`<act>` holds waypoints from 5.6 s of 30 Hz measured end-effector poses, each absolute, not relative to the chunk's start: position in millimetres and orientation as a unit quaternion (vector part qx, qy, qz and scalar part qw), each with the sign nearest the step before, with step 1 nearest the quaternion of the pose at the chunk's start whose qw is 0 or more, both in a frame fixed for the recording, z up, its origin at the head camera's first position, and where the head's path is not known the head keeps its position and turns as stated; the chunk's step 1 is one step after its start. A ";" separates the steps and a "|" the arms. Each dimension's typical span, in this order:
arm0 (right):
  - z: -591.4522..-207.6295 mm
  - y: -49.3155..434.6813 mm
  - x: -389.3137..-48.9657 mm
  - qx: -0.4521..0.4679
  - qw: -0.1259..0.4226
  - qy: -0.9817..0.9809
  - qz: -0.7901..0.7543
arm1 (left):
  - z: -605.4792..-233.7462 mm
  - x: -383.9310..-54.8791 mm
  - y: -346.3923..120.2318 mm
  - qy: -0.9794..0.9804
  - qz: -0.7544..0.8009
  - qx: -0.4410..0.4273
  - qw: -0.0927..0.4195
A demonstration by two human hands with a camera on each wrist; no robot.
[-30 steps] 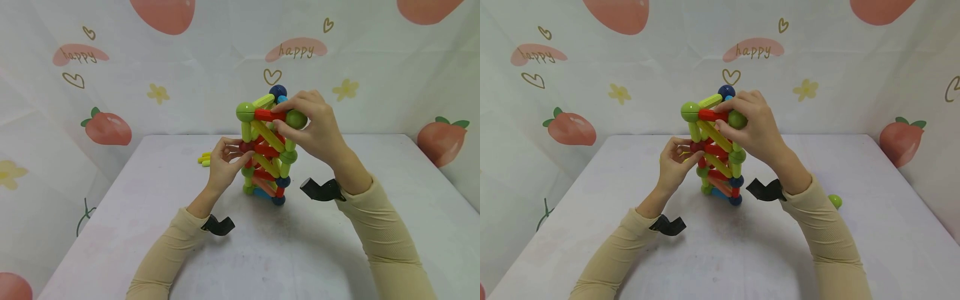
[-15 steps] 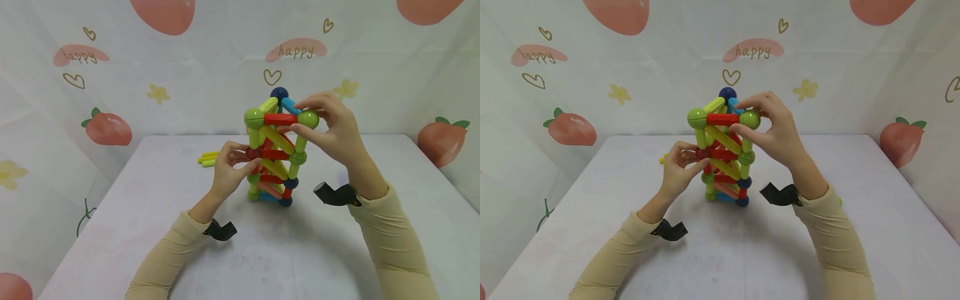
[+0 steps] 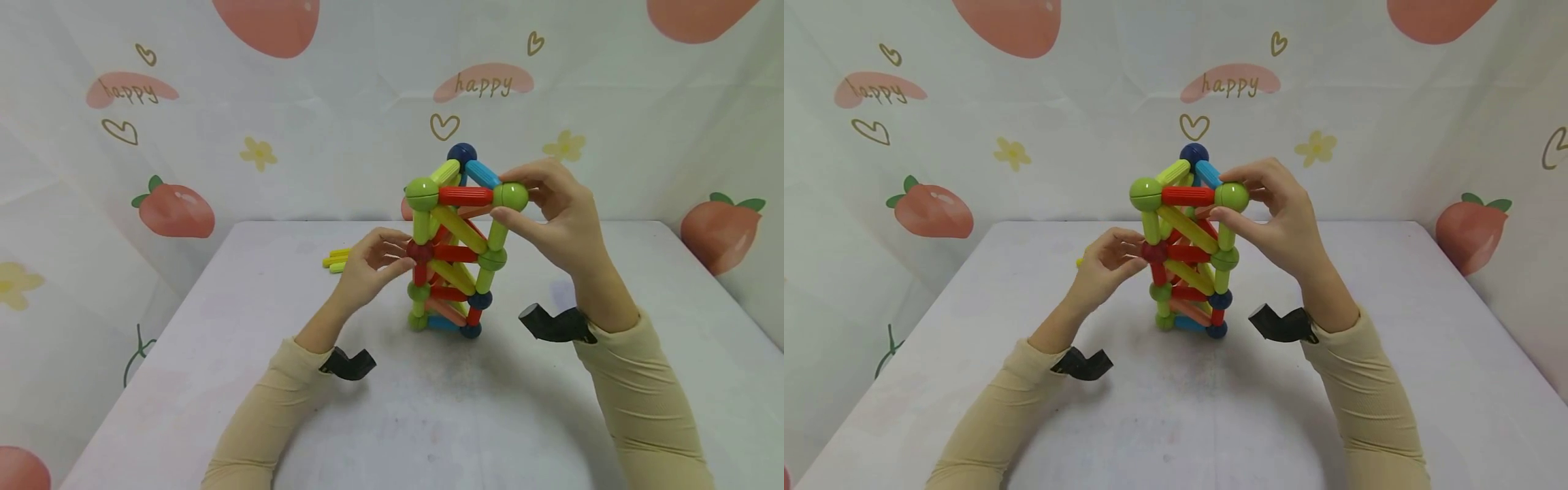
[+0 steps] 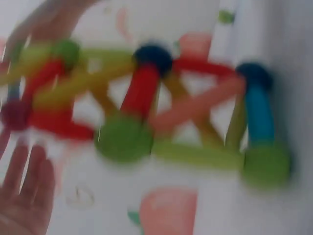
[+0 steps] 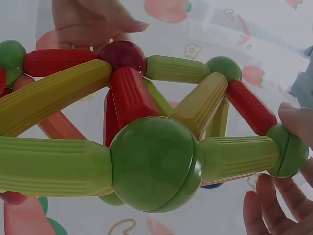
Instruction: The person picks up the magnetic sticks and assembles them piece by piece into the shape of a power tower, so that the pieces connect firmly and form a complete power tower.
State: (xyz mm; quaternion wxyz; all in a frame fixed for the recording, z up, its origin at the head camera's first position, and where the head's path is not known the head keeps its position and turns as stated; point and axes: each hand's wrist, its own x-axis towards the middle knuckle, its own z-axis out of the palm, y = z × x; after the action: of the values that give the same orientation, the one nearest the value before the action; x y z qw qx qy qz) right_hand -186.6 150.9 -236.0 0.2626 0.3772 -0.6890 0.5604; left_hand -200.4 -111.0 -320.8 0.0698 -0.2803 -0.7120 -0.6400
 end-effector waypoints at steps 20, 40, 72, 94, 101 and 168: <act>-239.7 152.5 -191.7 0.391 0.244 -0.658 0.595 | -369.9 -262.8 -204.5 -0.952 -0.300 -0.048 -0.046; -239.2 152.0 -188.4 0.377 0.243 -0.666 0.596 | -321.2 -248.2 -180.6 -0.911 -0.403 -0.087 -0.013; -242.7 150.7 -185.7 0.353 0.235 -0.686 0.591 | -218.3 -197.0 -75.5 -0.694 -0.635 -0.280 0.191; -244.6 151.0 -188.2 0.366 0.238 -0.673 0.598 | -343.3 -276.5 -191.9 -0.917 -0.394 -0.047 0.036; -245.6 151.5 -188.0 0.363 0.232 -0.672 0.603 | -373.6 -280.7 -213.8 -0.945 -0.324 -0.008 -0.050; -248.6 152.7 -187.4 0.364 0.227 -0.652 0.625 | -250.0 -286.6 -116.3 -0.829 -0.529 -0.177 0.029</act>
State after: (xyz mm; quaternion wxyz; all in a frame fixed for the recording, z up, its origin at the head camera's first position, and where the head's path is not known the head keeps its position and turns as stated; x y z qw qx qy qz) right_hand -187.4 152.7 -248.6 0.2266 0.3639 -0.6524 0.6250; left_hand -286.6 -116.3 -250.0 0.0291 -0.1769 -0.8293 -0.5292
